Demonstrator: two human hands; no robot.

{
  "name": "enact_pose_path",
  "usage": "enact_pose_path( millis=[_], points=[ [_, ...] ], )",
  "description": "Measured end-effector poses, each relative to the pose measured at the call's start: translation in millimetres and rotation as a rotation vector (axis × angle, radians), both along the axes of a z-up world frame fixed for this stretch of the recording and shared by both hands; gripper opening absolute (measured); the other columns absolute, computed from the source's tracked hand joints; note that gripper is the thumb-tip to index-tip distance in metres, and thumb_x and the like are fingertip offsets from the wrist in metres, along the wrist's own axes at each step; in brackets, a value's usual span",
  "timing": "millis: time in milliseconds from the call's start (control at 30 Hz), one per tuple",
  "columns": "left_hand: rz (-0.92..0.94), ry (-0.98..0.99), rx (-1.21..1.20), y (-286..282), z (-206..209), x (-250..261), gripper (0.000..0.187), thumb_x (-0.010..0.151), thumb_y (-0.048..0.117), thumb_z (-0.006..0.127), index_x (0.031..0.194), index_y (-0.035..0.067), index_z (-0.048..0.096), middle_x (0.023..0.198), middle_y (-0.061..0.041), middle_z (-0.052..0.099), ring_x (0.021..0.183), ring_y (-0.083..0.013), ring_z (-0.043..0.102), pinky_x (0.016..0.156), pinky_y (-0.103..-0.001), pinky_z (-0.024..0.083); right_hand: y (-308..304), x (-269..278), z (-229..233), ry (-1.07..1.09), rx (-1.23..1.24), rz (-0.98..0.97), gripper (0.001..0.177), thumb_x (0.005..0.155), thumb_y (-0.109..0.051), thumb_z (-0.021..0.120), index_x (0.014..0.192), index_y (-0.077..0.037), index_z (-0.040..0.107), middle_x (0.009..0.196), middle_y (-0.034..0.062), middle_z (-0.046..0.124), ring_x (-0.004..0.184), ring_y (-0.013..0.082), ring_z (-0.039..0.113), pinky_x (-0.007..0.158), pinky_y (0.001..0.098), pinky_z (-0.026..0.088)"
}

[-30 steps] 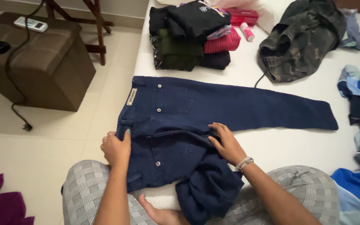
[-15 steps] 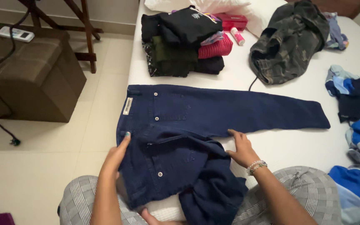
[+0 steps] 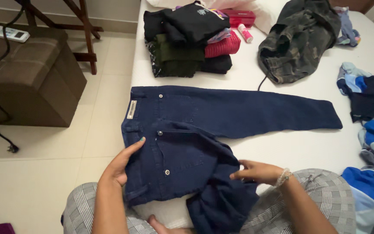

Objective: The person folds a pair of trousers and a pair of camouflage pants by hand on a bed.

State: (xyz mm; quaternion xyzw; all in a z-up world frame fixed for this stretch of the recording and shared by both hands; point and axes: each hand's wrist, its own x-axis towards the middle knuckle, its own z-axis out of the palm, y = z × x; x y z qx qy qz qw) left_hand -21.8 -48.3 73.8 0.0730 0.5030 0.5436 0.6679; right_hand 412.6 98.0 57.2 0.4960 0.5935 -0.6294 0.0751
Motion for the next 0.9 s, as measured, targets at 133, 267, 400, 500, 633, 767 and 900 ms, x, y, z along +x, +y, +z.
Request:
enact_pose_path(
  millis=[133, 267, 400, 500, 633, 767, 900],
  points=[
    [0.064, 0.008, 0.019, 2, -13, -7, 0.054, 0.084, 0.027, 0.075, 0.128, -0.002, 0.067, 0.115, -0.020, 0.073, 0.105, -0.0329, 0.070, 0.093, -0.049, 0.058, 29, 31, 8, 0.073, 0.089, -0.595, 0.082, 0.099, -0.024, 0.074, 0.145, 0.018, 0.021, 0.095, 0.0149, 0.041, 0.080, 0.0312, 0.040, 0.059, 0.0299, 0.039],
    [0.217, -0.143, 0.073, 4, -36, -8, 0.052, 0.093, 0.043, 0.061, 0.128, 0.006, 0.067, 0.118, -0.012, 0.075, 0.113, -0.0280, 0.068, 0.098, -0.046, 0.054, 35, 43, 53, 0.644, 0.026, -0.760, 0.060, 0.092, -0.022, 0.068, 0.150, -0.010, 0.055, 0.088, -0.0042, 0.071, 0.084, 0.0086, 0.063, 0.074, 0.0235, 0.055],
    [0.352, 0.244, 0.055, 6, -74, -7, 0.051, 0.099, 0.039, 0.055, 0.134, 0.003, 0.065, 0.125, -0.015, 0.073, 0.118, -0.0296, 0.066, 0.103, -0.047, 0.050, 41, 59, 68, 0.322, 0.706, -0.886, 0.052, 0.098, -0.030, 0.060, 0.145, -0.014, 0.043, 0.107, 0.0017, 0.072, 0.104, 0.0143, 0.064, 0.087, 0.0351, 0.052],
    [0.410, 0.944, -0.050, 2, -73, -5, 0.048, 0.103, 0.032, 0.055, 0.139, 0.002, 0.063, 0.134, -0.019, 0.070, 0.124, -0.0315, 0.066, 0.109, -0.045, 0.050, 39, 58, 56, 0.091, 0.875, -0.809, 0.054, 0.100, -0.034, 0.057, 0.147, -0.011, 0.042, 0.125, 0.0106, 0.072, 0.118, 0.0202, 0.063, 0.094, 0.0401, 0.050],
    [0.338, 1.691, 0.231, -1, -39, 19, 0.066, 0.095, 0.041, 0.067, 0.151, 0.011, 0.047, 0.158, -0.016, 0.050, 0.150, -0.0353, 0.042, 0.125, -0.049, 0.037, 27, 40, 58, -0.046, 0.965, -0.470, 0.066, 0.097, -0.047, 0.062, 0.151, -0.010, 0.050, 0.142, 0.0160, 0.067, 0.137, 0.0269, 0.060, 0.117, 0.0389, 0.040],
    [-0.381, 1.675, 0.105, -15, -10, 60, 0.161, 0.043, 0.060, 0.098, 0.162, 0.018, -0.001, 0.170, -0.018, -0.010, 0.152, -0.0438, -0.006, 0.113, -0.072, 0.011, 6, -2, 73, 0.055, 0.934, -0.075, 0.115, 0.068, -0.055, 0.085, 0.159, -0.016, 0.026, 0.161, 0.0195, 0.037, 0.151, 0.0307, 0.034, 0.120, 0.0526, 0.032],
    [-0.535, 1.708, 0.064, -14, -4, 65, 0.170, 0.033, 0.060, 0.099, 0.159, 0.028, -0.010, 0.168, -0.015, -0.022, 0.156, -0.0456, -0.013, 0.113, -0.077, 0.010, -5, -42, 59, -0.528, 1.029, 0.277, 0.159, 0.045, -0.069, 0.097, 0.161, -0.030, -0.004, 0.168, 0.0165, -0.004, 0.155, 0.0351, -0.002, 0.116, 0.0713, 0.010]
  ],
)
